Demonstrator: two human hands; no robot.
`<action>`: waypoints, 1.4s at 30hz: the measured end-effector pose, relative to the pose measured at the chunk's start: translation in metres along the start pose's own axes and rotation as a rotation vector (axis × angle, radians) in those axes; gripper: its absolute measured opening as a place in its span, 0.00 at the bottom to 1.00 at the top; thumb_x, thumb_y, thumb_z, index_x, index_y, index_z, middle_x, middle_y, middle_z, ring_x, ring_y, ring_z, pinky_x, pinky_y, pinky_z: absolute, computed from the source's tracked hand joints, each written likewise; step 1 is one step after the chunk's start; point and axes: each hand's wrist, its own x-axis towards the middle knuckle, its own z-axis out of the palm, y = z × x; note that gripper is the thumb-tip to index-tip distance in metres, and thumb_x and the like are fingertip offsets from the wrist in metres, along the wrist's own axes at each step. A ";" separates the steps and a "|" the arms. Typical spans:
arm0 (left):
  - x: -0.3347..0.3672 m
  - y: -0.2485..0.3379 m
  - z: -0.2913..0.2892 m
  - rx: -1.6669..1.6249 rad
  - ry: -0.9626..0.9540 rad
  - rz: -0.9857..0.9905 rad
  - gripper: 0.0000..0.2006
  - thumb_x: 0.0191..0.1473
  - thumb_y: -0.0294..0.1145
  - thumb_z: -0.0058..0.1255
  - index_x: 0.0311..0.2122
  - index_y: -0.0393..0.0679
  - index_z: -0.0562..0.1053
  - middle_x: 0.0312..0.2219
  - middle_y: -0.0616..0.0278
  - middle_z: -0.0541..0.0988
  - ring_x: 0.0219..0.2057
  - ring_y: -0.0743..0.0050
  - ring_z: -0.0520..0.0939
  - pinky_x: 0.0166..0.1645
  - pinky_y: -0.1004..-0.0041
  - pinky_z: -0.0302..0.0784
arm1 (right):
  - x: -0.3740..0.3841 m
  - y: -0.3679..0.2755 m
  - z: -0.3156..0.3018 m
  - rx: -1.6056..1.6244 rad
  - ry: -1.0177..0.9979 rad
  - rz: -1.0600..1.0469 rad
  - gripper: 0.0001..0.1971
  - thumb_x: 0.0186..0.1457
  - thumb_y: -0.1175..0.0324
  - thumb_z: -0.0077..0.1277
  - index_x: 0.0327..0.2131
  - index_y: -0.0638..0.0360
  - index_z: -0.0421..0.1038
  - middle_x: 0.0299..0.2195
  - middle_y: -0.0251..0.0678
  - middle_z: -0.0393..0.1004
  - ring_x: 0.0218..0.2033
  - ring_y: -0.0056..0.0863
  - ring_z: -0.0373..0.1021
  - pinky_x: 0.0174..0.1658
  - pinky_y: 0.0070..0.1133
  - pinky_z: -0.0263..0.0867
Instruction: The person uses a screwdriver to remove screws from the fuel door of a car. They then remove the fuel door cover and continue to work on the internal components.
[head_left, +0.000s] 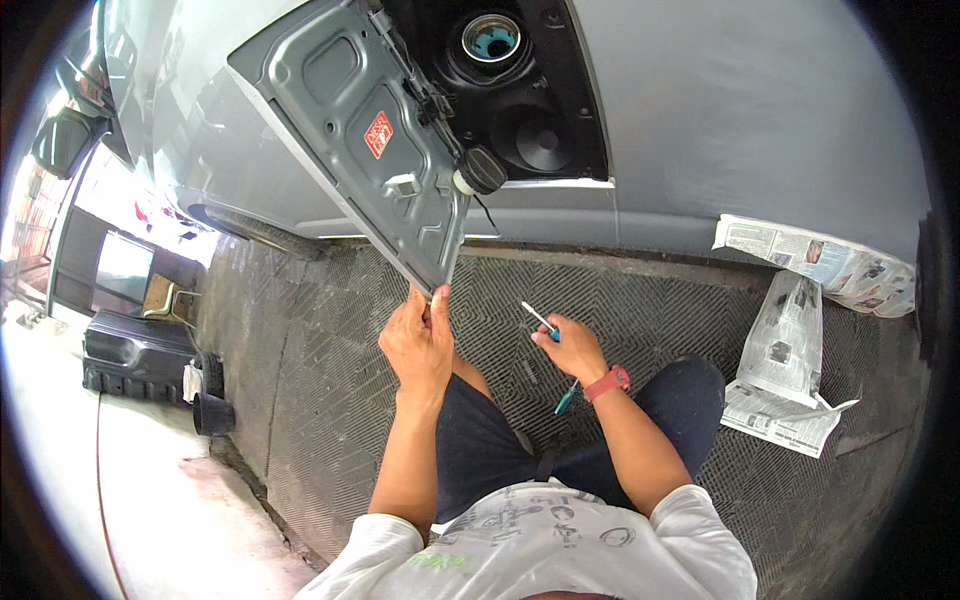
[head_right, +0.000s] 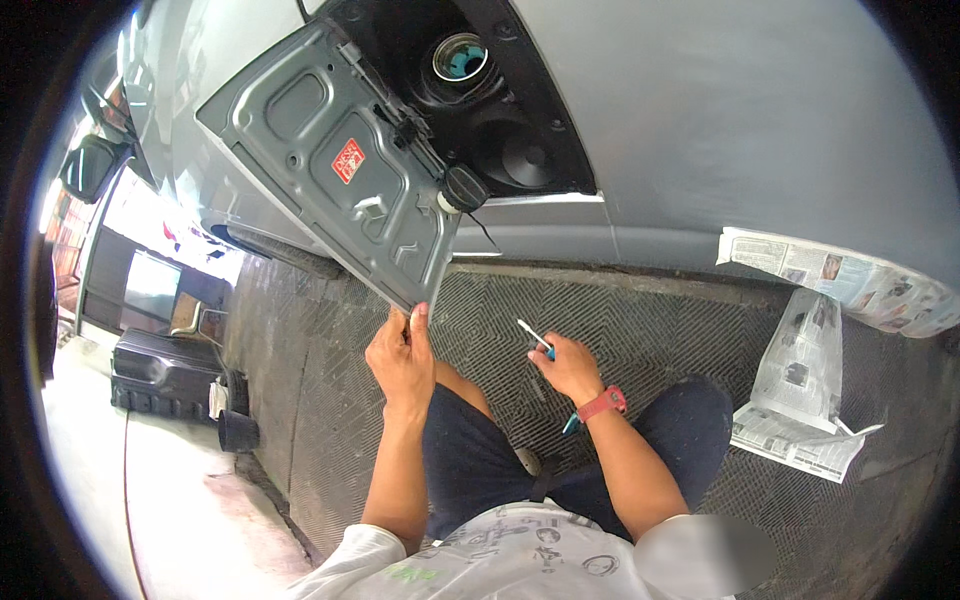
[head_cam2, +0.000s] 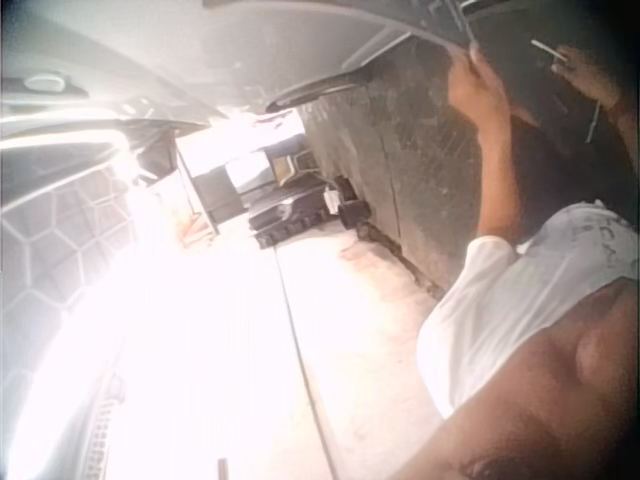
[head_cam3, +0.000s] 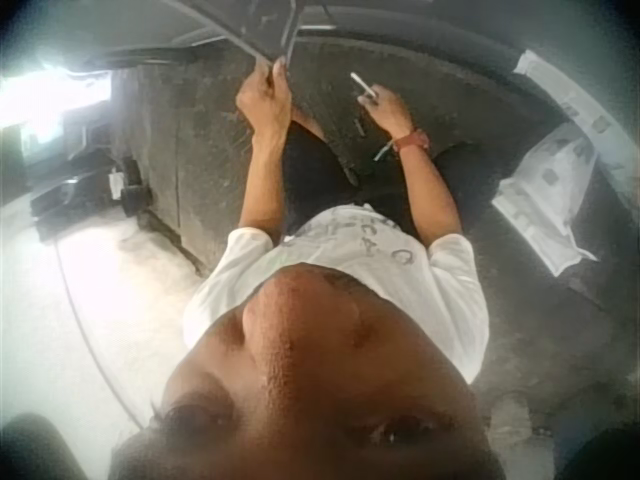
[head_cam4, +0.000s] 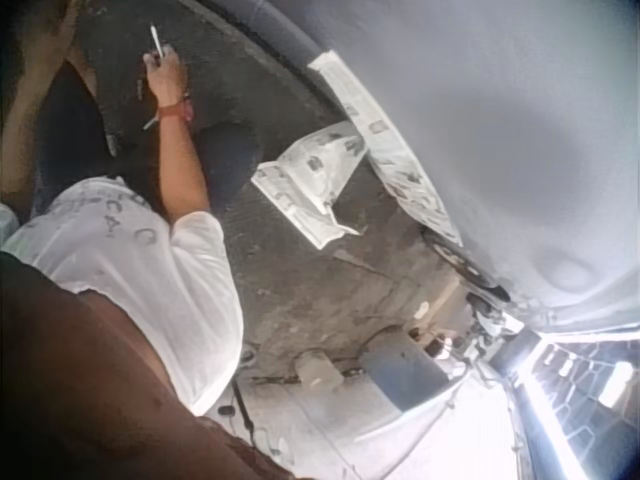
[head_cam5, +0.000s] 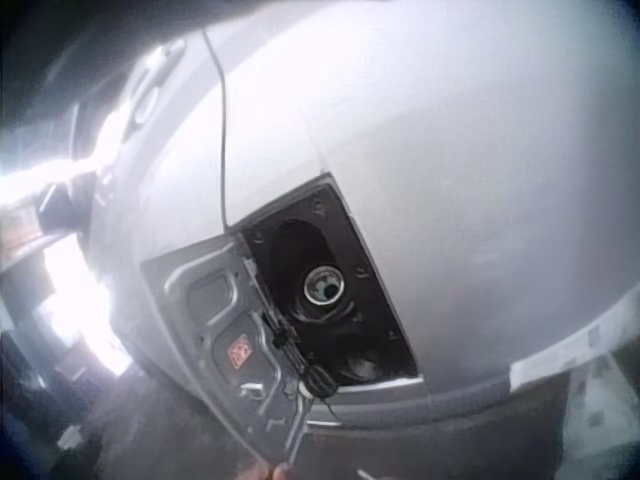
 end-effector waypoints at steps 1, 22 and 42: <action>0.000 0.000 0.000 0.001 -0.006 -0.012 0.13 0.65 0.35 0.63 0.47 0.36 0.82 0.17 0.58 0.74 0.17 0.61 0.75 0.25 0.63 0.70 | 0.001 0.001 0.000 0.002 0.001 -0.010 0.18 0.63 0.50 0.62 0.39 0.56 0.80 0.26 0.42 0.78 0.30 0.46 0.76 0.38 0.42 0.70; -0.004 0.025 0.011 -0.045 -0.031 0.090 0.12 0.62 0.36 0.66 0.44 0.37 0.82 0.16 0.61 0.72 0.16 0.66 0.74 0.23 0.66 0.67 | 0.001 -0.006 -0.003 0.004 -0.010 0.019 0.17 0.63 0.50 0.62 0.40 0.55 0.80 0.31 0.44 0.81 0.36 0.49 0.78 0.42 0.44 0.70; -0.003 0.011 0.004 -0.047 -0.056 0.057 0.12 0.64 0.34 0.63 0.32 0.38 0.76 0.15 0.60 0.70 0.15 0.63 0.71 0.23 0.64 0.66 | 0.001 -0.003 -0.002 -0.001 -0.011 0.000 0.17 0.63 0.50 0.61 0.39 0.55 0.79 0.29 0.42 0.80 0.34 0.47 0.78 0.41 0.43 0.70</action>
